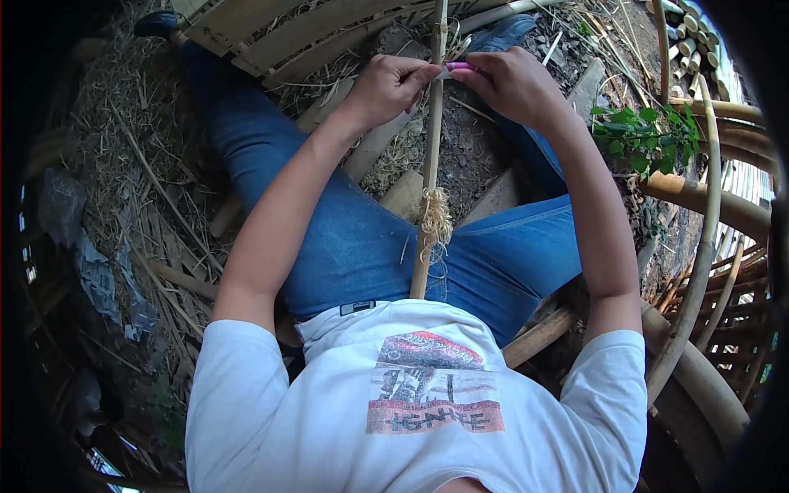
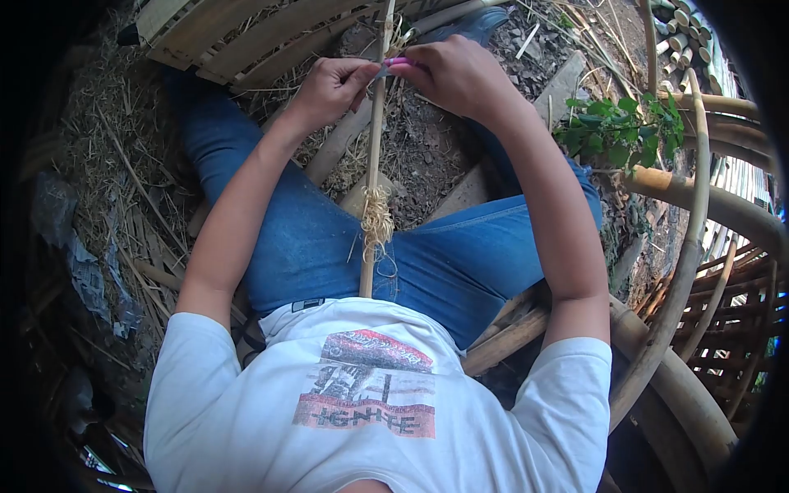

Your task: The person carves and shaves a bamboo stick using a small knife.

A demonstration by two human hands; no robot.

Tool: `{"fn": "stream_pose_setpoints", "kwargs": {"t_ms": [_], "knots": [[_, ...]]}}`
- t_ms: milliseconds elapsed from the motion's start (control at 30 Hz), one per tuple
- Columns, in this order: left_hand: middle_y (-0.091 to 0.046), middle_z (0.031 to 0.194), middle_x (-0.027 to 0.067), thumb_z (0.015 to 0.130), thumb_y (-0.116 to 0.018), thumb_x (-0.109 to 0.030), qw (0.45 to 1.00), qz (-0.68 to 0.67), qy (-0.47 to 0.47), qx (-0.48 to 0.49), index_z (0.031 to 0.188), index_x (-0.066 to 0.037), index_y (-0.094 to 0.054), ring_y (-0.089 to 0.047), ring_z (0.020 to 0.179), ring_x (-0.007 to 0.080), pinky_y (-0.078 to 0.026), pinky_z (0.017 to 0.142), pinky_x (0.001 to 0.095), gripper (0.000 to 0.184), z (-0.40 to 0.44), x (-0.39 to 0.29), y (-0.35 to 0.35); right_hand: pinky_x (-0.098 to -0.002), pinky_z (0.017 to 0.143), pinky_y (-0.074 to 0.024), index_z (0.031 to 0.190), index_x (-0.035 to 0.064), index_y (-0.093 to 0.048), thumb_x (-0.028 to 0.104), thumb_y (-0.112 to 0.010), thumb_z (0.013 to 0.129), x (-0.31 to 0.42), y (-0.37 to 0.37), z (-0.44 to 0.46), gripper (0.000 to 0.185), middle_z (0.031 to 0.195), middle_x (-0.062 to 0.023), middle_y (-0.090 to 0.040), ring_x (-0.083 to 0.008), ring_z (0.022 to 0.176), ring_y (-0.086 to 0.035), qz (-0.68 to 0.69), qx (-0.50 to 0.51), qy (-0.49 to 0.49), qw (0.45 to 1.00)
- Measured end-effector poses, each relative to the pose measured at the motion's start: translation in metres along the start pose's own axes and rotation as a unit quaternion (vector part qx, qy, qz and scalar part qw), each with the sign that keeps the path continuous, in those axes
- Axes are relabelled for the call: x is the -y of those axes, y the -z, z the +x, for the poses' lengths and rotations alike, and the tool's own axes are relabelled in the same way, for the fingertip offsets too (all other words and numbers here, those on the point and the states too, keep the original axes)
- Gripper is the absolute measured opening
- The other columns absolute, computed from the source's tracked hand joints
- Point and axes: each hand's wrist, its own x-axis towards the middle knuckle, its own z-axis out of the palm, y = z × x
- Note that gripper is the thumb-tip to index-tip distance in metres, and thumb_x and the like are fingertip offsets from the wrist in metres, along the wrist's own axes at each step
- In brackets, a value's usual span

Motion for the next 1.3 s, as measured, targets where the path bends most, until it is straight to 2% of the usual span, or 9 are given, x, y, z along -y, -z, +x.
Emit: {"fn": "stream_pose_setpoints", "kwargs": {"t_ms": [133,233,333,533,633,767,867,1033,1300], "knots": [[-0.056,0.056,-0.0022,0.105,-0.059,-0.042,0.998,-0.058,0.026,0.018,0.098,-0.004,-0.075,-0.053,0.053,0.0048,-0.042,0.050,0.0271,0.042,-0.005,-0.002,-0.002,-0.0477,0.065,-0.0543,0.101,0.0092,-0.078,0.038,-0.066,0.097,0.000,0.003,0.003,0.032,0.072,-0.0159,-0.069,-0.0368,0.069,-0.069,0.001,0.036,-0.008,0.999],[-0.056,0.056,-0.0020,0.105,-0.058,-0.042,0.994,-0.095,0.043,0.036,0.094,-0.003,-0.074,-0.053,0.053,0.0050,-0.042,0.049,0.0272,0.043,-0.018,-0.003,-0.006,-0.0468,0.058,-0.0455,0.083,0.0016,-0.067,0.031,-0.063,0.101,0.008,0.003,-0.005,0.034,0.061,-0.0178,-0.056,-0.0375,0.058,-0.059,0.029,0.006,0.054,0.998],[-0.055,0.056,-0.0022,0.106,-0.057,-0.042,0.995,-0.080,0.040,0.041,0.093,-0.003,-0.073,-0.052,0.052,0.0053,-0.042,0.049,0.0267,0.044,-0.023,-0.004,-0.006,-0.0475,0.063,-0.0536,0.096,0.0057,-0.077,0.038,-0.065,0.098,0.015,0.002,-0.011,0.034,0.070,-0.0173,-0.068,-0.0376,0.068,-0.068,0.026,0.044,0.004,0.999],[-0.056,0.057,-0.0018,0.107,-0.056,-0.040,0.991,-0.102,0.054,0.068,0.092,-0.002,-0.072,-0.053,0.052,0.0056,-0.042,0.049,0.0267,0.043,-0.028,-0.005,-0.005,-0.0474,0.061,-0.0524,0.094,0.0054,-0.077,0.036,-0.065,0.098,0.021,0.005,-0.014,0.033,0.067,-0.0185,-0.066,-0.0388,0.065,-0.066,0.029,0.043,0.001,0.999],[-0.056,0.057,-0.0017,0.107,-0.056,-0.039,0.989,-0.113,0.057,0.079,0.093,-0.001,-0.072,-0.053,0.052,0.0058,-0.043,0.049,0.0266,0.043,-0.044,-0.010,-0.008,-0.0483,0.061,-0.0515,0.090,0.0044,-0.075,0.036,-0.066,0.097,0.032,0.004,-0.025,0.034,0.067,-0.0189,-0.064,-0.0398,0.065,-0.065,0.101,0.078,-0.010,0.992],[-0.055,0.058,-0.0024,0.107,-0.056,-0.038,0.982,-0.139,0.075,0.102,0.097,-0.001,-0.071,-0.054,0.054,0.0058,-0.044,0.052,0.0261,0.042,-0.044,-0.013,-0.004,-0.0495,0.061,-0.0514,0.084,0.0059,-0.071,0.037,-0.065,0.097,0.037,0.002,-0.029,0.035,0.066,-0.0175,-0.064,-0.0402,0.066,-0.066,0.069,0.052,-0.036,0.996],[-0.055,0.059,-0.0025,0.106,-0.056,-0.042,0.987,-0.128,0.059,0.079,0.100,-0.002,-0.073,-0.054,0.056,0.0056,-0.044,0.053,0.0259,0.044,-0.021,0.003,0.002,-0.0498,0.062,-0.0529,0.088,0.0087,-0.073,0.038,-0.064,0.098,0.022,-0.004,-0.012,0.032,0.067,-0.0163,-0.066,-0.0395,0.067,-0.067,0.000,-0.008,-0.011,1.000],[-0.056,0.059,-0.0023,0.105,-0.057,-0.044,0.987,-0.138,0.051,0.061,0.101,-0.003,-0.074,-0.055,0.056,0.0056,-0.045,0.054,0.0257,0.045,0.000,0.012,0.006,-0.0496,0.068,-0.0555,0.103,0.0122,-0.078,0.040,-0.062,0.098,0.006,-0.004,0.011,0.032,0.074,-0.0164,-0.070,-0.0378,0.075,-0.070,-0.007,-0.003,-0.019,1.000],[-0.056,0.059,-0.0017,0.107,-0.056,-0.039,0.986,-0.129,0.059,0.082,0.104,-0.002,-0.073,-0.054,0.055,0.0061,-0.045,0.054,0.0259,0.042,-0.017,0.004,0.004,-0.0497,0.062,-0.0513,0.086,0.0044,-0.073,0.036,-0.065,0.097,0.023,0.002,-0.003,0.035,0.066,-0.0186,-0.064,-0.0404,0.066,-0.065,0.034,0.028,-0.024,0.999]]}}
